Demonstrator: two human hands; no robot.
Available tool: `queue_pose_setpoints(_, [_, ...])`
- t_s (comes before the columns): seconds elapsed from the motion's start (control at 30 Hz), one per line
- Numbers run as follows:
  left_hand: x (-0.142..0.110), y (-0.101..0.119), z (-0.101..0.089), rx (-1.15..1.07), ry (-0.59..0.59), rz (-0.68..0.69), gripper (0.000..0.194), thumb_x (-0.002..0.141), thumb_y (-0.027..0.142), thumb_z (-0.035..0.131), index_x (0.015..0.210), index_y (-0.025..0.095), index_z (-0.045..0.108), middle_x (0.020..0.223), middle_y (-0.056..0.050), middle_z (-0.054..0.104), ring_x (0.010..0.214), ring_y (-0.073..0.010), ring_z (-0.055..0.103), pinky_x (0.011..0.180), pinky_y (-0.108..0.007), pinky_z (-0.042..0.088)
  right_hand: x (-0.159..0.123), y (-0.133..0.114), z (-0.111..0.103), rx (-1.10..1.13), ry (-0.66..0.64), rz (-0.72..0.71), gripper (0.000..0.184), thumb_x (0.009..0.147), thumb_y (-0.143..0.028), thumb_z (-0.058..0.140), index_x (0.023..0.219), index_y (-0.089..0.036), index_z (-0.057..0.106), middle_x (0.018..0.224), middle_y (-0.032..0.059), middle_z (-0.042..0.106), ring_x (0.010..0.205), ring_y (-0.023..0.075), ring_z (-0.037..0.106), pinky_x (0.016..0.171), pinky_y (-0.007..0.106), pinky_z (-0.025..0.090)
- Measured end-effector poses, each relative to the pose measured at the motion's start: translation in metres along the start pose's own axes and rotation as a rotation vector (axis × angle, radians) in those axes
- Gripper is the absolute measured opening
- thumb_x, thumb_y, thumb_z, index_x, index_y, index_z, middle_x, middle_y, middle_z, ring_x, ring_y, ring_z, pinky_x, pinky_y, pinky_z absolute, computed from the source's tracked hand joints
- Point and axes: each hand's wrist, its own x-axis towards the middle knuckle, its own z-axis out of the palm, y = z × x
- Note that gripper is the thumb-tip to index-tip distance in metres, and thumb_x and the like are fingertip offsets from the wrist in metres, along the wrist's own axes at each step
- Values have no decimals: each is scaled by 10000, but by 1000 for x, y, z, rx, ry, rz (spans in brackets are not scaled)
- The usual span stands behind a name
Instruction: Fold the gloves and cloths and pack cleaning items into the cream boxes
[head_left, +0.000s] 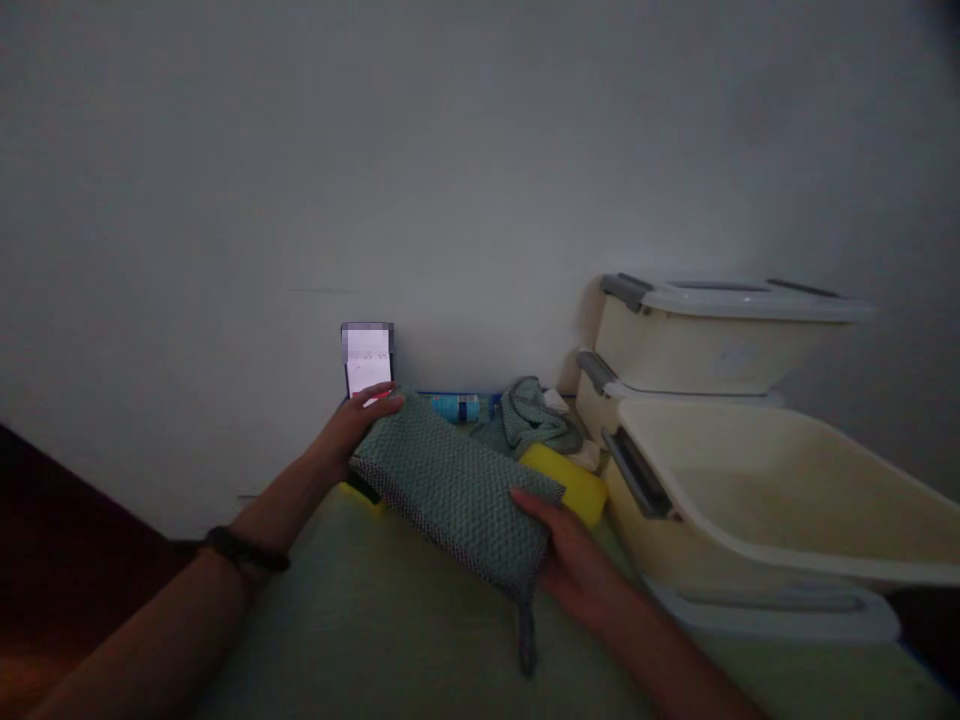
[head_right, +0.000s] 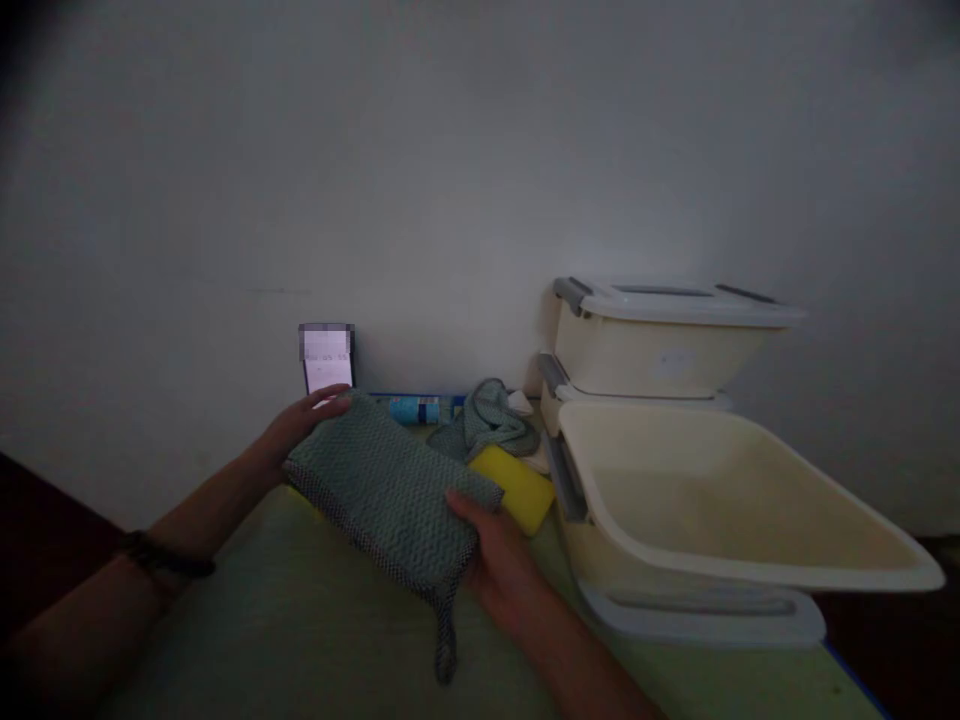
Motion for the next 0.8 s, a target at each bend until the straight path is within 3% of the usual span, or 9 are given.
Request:
queue_pose_setpoints(0.1, [2,6,-3,-39,-13,1,401,680,158,685,1063,203,577,816,-14,678,647,-131,649,589,-227,531,-1,0,-4,-92,-27,62,310,634,-192,717,928,-136,633,918,76,700,858,207,657,763,330,517])
queue_pose_setpoints(0.23, [3,12,-12,-48,-31,10,327,615,117,725,922,182,630,846,-26,683,668,-134,646,598,-224,528,1,-4,-7,-171,-39,-11,343,613,-186,738,928,-141,610,851,47,690,721,162,659,608,250,527])
queue_pose_setpoints(0.37, [3,13,-16,39,10,72,303,581,175,770,861,168,652,863,-29,684,679,-124,635,607,-211,509,0,-5,-12,-351,-9,-92,348,611,-245,745,905,-152,582,706,-13,649,429,80,543,308,155,371])
queue_pose_setpoints(0.47, [4,13,-12,117,-41,68,323,567,242,786,853,168,656,828,-23,688,671,-127,629,630,-233,503,-10,-10,-15,-506,-287,125,351,616,-281,740,894,-151,569,659,-19,646,383,80,528,335,177,414])
queue_pose_setpoints(0.53, [6,13,-7,181,-146,54,314,575,267,780,851,180,658,812,-19,693,679,-136,632,652,-257,502,-19,-19,-16,-595,-529,372,328,664,-309,701,921,-154,570,679,5,663,424,97,571,376,184,428])
queue_pose_setpoints(0.6, [9,13,1,296,-240,96,272,606,301,755,838,191,669,823,-27,699,705,-154,636,671,-283,501,-26,-28,-17,-706,-690,514,296,697,-340,674,906,-146,597,642,10,656,418,88,562,388,175,404])
queue_pose_setpoints(0.7, [16,10,17,497,-345,260,210,648,335,715,810,203,692,850,-36,704,775,-180,637,713,-306,493,-26,-35,-20,-969,-691,418,301,730,-442,622,673,-146,620,466,-21,574,349,73,477,373,180,351])
queue_pose_setpoints(0.8, [20,4,36,563,-482,323,181,633,307,721,783,206,712,803,-21,712,782,-182,638,731,-304,486,-15,-28,-21,-1253,-377,5,482,827,-514,454,470,-194,499,349,-48,424,307,77,381,349,204,279])
